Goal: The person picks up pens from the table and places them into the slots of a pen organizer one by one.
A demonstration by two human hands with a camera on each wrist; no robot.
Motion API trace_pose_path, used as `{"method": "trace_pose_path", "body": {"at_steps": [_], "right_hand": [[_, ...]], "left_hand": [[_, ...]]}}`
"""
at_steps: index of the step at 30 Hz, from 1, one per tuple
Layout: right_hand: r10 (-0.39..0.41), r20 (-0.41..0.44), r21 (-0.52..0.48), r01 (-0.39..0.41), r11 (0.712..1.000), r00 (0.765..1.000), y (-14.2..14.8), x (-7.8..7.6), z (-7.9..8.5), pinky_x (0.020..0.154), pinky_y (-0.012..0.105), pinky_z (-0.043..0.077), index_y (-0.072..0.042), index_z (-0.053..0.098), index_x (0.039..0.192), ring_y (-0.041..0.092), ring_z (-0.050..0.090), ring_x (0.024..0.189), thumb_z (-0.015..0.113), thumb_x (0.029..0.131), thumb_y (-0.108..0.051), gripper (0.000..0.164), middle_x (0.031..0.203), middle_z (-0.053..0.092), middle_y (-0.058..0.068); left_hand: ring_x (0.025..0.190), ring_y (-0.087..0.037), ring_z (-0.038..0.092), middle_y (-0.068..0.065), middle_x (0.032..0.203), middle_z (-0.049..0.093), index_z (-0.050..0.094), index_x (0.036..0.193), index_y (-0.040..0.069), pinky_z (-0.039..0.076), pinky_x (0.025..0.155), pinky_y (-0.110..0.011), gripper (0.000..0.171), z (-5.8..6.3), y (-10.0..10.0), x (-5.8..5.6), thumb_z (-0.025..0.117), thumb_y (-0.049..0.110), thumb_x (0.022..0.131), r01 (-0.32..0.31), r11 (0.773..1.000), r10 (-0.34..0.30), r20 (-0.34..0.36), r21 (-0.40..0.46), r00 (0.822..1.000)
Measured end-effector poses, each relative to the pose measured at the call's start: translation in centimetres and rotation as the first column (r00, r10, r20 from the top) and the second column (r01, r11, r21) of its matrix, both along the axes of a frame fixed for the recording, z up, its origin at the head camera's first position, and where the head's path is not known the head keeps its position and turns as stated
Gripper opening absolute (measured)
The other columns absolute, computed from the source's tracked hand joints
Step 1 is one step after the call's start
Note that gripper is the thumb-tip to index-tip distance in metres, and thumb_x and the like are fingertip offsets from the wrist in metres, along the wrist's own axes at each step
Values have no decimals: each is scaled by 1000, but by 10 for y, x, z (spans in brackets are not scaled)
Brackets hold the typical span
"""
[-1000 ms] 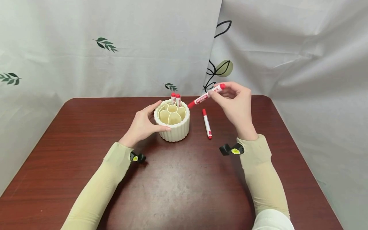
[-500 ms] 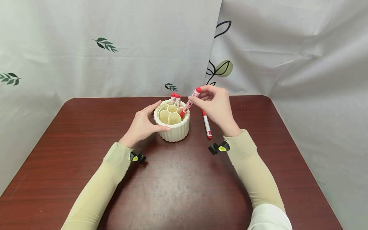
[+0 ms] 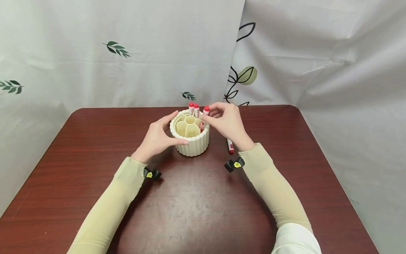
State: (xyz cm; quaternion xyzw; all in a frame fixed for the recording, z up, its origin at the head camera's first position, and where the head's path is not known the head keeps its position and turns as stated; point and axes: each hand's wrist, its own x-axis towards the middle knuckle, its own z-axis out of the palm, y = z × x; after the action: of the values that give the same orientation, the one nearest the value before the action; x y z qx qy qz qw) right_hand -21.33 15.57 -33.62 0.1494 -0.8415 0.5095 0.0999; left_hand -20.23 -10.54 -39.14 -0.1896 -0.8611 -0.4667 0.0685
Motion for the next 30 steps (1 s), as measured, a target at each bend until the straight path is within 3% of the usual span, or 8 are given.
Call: {"method": "trace_pose_path", "body": {"at_steps": [21,30], "right_hand": [[8,21,37,-8,999,1000,2,-1,-10,68,29,57,-11,78,98,17,68,75,88,82,-29,27,87,74,1],[15,11,-12,-15,1000,1000,5,1,-7,67,30,57,-15,79,99,17,69,73,89,82,-31,25,85,73,-1]], "left_hand": [[130,-8,51,4,150,50,46,155,13,47,104,-32,115,-1,0,-1,95,57,60,6,1000,-6,-21,4,1000],[130,-5,51,3,150,51,46,155,14,46,104,-28,115,-1,0,-1,95,57,60,5,1000,-5,-25,3,1000]]}}
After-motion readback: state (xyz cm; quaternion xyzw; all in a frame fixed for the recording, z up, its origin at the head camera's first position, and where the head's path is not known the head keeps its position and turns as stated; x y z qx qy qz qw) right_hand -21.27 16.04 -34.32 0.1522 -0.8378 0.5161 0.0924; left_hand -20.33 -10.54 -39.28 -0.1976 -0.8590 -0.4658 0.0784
